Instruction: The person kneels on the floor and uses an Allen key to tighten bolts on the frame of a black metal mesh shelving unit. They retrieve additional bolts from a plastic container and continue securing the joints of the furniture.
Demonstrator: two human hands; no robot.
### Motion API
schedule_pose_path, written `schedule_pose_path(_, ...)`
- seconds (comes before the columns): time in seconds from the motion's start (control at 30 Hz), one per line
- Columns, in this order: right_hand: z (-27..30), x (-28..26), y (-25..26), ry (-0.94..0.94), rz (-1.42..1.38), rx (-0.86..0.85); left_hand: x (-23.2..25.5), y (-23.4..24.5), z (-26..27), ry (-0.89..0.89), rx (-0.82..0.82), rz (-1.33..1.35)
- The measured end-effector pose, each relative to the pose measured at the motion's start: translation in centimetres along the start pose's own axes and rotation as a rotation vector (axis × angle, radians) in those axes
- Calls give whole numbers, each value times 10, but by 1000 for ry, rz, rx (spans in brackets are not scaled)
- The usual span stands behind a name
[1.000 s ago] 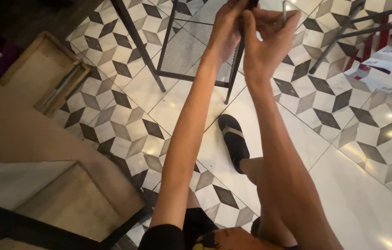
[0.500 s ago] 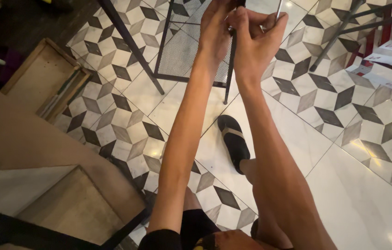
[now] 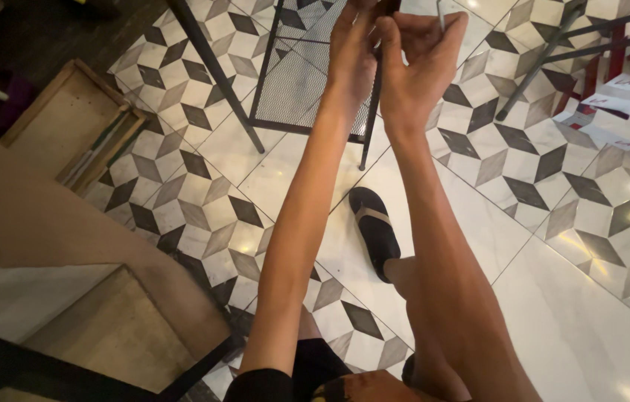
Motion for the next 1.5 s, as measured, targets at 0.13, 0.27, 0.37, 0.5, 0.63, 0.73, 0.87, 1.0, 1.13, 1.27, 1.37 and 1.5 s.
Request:
schedule_pose_path(0.13,1,3,0,-4,-104,-17,-3,4,-3,59,58,-93)
schedule_pose_path(0.27,1,10,2,-34,-99,-32,-3,3,-5,92,20,-83)
schedule_pose_path(0.37,2,15,2,-30,-154,-39,0,0,-3,93,-3,-70)
schedule_pose_path(0.5,2,21,4,-35,-191,-42,9,-19,1,41,-124,21)
schedule_pose_path(0.63,4,26,4,-26,-190,-45,7,-16,5,96,-67,212)
schedule_pose_path(0.73,3,27,5,-6,-210,-50,5,-15,3,56,-25,41)
schedule_pose_path(0.87,3,32,5,-20,-233,-51,4,-16,0,-11,-76,20)
schedule_pose_path(1.0,5,31,6,-32,-227,-69,4,-17,1,10,-126,15)
schedule_pose_path(1.13,3,27,4,-29,-240,-62,9,-21,0,22,-89,-108)
schedule_pose_path(1.27,3,27,5,-46,-208,-39,10,-24,2,35,-73,-97)
schedule_pose_path(1.37,4,27,5,-49,-213,-49,15,-28,6,-14,-107,-110)
schedule_pose_path(1.5,2,22,5,-47,-162,-45,17,-33,12,-31,-125,-117)
Point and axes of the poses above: each hand's wrist, its own z-axis away from the middle knuckle, its own y-axis out of the back of the hand, x = y × z, the point moved 8 cm from there along -z, towards the middle knuckle, and after that the axes turned 7 degrees about y, right-handed, at the moved point
